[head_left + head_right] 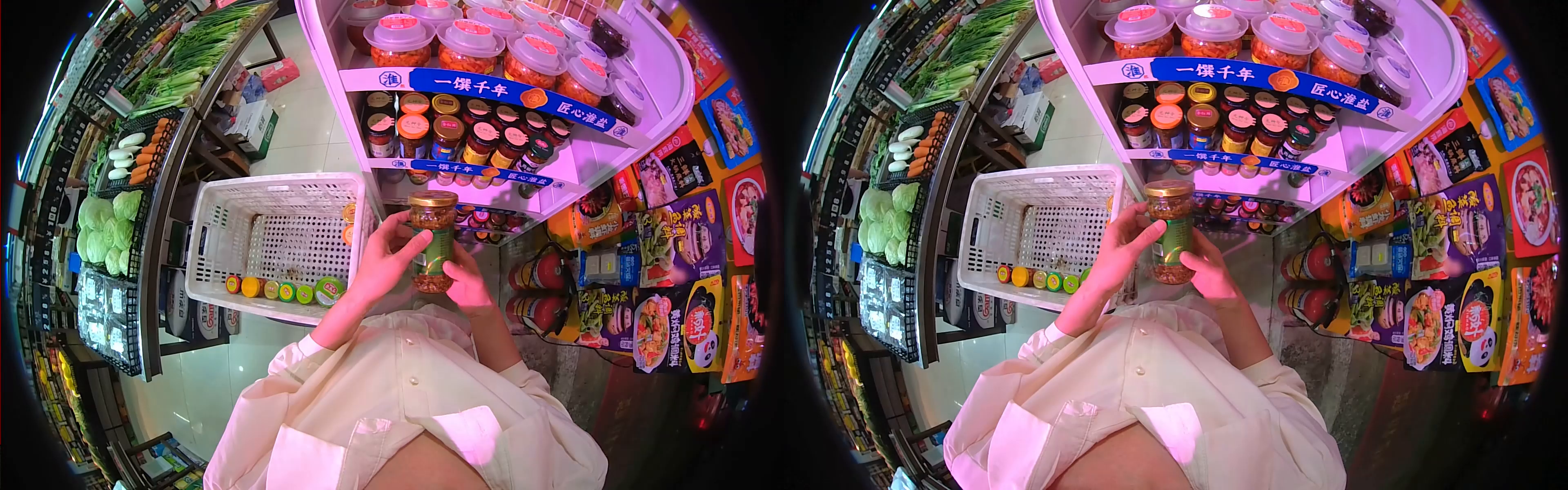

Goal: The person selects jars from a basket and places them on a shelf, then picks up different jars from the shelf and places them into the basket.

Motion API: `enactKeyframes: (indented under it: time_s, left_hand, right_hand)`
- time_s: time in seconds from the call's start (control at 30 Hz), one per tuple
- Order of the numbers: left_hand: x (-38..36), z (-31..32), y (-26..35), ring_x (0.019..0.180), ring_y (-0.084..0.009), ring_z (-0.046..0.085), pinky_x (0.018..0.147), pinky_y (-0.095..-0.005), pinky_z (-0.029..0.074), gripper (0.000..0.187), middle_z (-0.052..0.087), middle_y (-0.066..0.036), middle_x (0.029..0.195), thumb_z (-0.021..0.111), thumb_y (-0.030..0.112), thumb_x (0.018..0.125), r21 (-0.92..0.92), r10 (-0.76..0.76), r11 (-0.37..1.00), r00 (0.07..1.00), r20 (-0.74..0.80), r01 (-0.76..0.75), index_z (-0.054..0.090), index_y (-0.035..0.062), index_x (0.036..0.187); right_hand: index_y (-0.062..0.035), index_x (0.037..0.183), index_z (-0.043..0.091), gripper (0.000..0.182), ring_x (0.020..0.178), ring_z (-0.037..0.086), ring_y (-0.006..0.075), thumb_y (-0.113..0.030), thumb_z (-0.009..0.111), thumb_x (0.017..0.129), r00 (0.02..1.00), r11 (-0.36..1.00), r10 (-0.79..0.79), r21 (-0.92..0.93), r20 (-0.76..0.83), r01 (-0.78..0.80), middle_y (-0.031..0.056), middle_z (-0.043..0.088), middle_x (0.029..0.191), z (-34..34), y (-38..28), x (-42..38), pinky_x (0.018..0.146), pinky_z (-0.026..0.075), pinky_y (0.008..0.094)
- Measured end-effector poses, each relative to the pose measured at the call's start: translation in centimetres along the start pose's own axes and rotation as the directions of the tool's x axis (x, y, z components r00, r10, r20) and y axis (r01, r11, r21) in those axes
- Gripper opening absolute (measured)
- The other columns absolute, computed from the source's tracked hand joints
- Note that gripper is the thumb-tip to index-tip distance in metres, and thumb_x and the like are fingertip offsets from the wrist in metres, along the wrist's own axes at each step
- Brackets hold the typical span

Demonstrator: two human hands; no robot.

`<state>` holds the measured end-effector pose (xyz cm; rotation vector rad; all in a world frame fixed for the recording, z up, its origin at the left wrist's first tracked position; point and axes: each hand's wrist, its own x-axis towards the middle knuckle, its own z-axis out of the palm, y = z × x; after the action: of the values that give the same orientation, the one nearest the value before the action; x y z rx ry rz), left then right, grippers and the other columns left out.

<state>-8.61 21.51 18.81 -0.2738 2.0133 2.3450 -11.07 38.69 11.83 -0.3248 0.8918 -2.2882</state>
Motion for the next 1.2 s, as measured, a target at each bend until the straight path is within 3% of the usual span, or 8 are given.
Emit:
enactKeyframes:
  time_s: [0.23, 0.33, 0.53, 0.63, 0.83, 0.93, 1.07, 1.2]
  left_hand:
    - [-0.4, 0.9, 0.6, 0.088, -0.0122, 0.062, 0.081, -0.0260, 0.048, 0.056, 0.063, -0.006, 0.093, 0.070, 0.015, 0.087, 0.008, 0.034, 0.999, 0.998, 0.053, -0.034, 0.043, -0.0035, 0.132]
    - [-0.8, 1.3, 0.9, 0.092, -0.0143, 0.062, 0.084, -0.0281, 0.049, 0.059, 0.063, -0.008, 0.099, 0.071, 0.015, 0.085, 0.037, 0.066, 0.997, 0.995, 0.075, -0.069, 0.043, -0.0027, 0.133]
    - [-0.8, 1.5, 0.5, 0.108, -0.0186, 0.057, 0.096, -0.0341, 0.044, 0.065, 0.060, -0.010, 0.116, 0.078, 0.014, 0.078, 0.142, 0.174, 0.971, 0.977, 0.123, -0.190, 0.044, -0.0007, 0.132]
    - [-0.9, 1.9, 0.4, 0.115, -0.0174, 0.054, 0.101, -0.0344, 0.041, 0.064, 0.057, -0.009, 0.122, 0.078, 0.010, 0.077, 0.128, 0.198, 0.968, 0.971, 0.135, -0.215, 0.045, 0.0007, 0.131]
    - [-0.9, 2.0, 0.3, 0.115, -0.0169, 0.054, 0.102, -0.0341, 0.041, 0.067, 0.057, -0.007, 0.122, 0.080, 0.003, 0.072, 0.047, 0.173, 0.982, 0.975, 0.143, -0.181, 0.047, 0.0023, 0.130]
    - [-0.7, 2.0, -0.1, 0.116, -0.0171, 0.053, 0.103, -0.0343, 0.041, 0.068, 0.057, -0.007, 0.122, 0.080, 0.001, 0.071, 0.070, 0.163, 0.982, 0.974, 0.160, -0.176, 0.047, 0.0025, 0.130]
    - [-0.5, 2.2, -0.4, 0.119, -0.0178, 0.051, 0.104, -0.0351, 0.040, 0.069, 0.055, -0.008, 0.124, 0.080, 0.001, 0.071, 0.098, 0.151, 0.981, 0.975, 0.163, -0.169, 0.046, 0.0024, 0.131]
    - [-0.2, 2.3, -1.0, 0.119, -0.0199, 0.052, 0.103, -0.0363, 0.041, 0.072, 0.054, -0.009, 0.126, 0.081, 0.005, 0.071, 0.125, 0.182, 0.970, 0.967, 0.179, -0.206, 0.044, 0.0015, 0.132]
  right_hand:
    - [-0.0001, 0.142, 0.032, 0.070, 0.124, 0.046, 0.0206, -0.017, 0.066, 0.082, 0.999, 0.984, -0.020, 0.176, 0.050, 0.011, 0.0100, 0.047, 0.135, -1.5, 0.7, -0.5, 0.103, 0.038, 0.0376]
    - [-0.0004, 0.143, 0.031, 0.074, 0.125, 0.045, 0.0211, -0.017, 0.068, 0.080, 0.997, 0.994, -0.059, 0.100, 0.054, 0.054, 0.0097, 0.046, 0.136, -1.3, 0.6, -0.6, 0.104, 0.038, 0.0381]
    - [-0.0014, 0.142, 0.032, 0.075, 0.127, 0.044, 0.0207, -0.002, 0.068, 0.077, 0.987, 0.972, -0.149, -0.176, 0.053, 0.156, 0.0086, 0.046, 0.137, -1.2, -0.6, -0.8, 0.106, 0.036, 0.0377]
    - [-0.0020, 0.142, 0.033, 0.077, 0.128, 0.042, 0.0194, 0.006, 0.070, 0.075, 0.994, 0.969, -0.109, -0.221, 0.001, 0.107, 0.0077, 0.045, 0.138, -0.1, -1.6, -1.1, 0.107, 0.034, 0.0362]
    - [-0.0016, 0.141, 0.034, 0.081, 0.127, 0.044, 0.0180, 0.000, 0.077, 0.073, 0.978, 0.854, -0.208, -0.483, 0.025, 0.194, 0.0073, 0.044, 0.138, -1.9, -0.9, -1.2, 0.107, 0.034, 0.0349]
    - [0.0005, 0.141, 0.034, 0.078, 0.127, 0.044, 0.0181, -0.002, 0.076, 0.075, 0.989, 0.823, -0.146, -0.553, 0.016, 0.130, 0.0080, 0.044, 0.139, -2.2, -2.3, -1.5, 0.107, 0.034, 0.0348]
    - [0.0001, 0.142, 0.034, 0.078, 0.127, 0.045, 0.0194, -0.006, 0.075, 0.077, 0.960, 0.746, -0.272, -0.614, 0.070, 0.256, 0.0097, 0.046, 0.139, -0.9, -4.9, -1.6, 0.107, 0.036, 0.0359]
    - [-0.0015, 0.143, 0.033, 0.077, 0.126, 0.046, 0.0199, -0.010, 0.074, 0.078, 0.944, 0.551, -0.315, -0.792, 0.094, 0.263, 0.0113, 0.045, 0.140, -0.3, -6.1, -2.2, 0.105, 0.037, 0.0366]
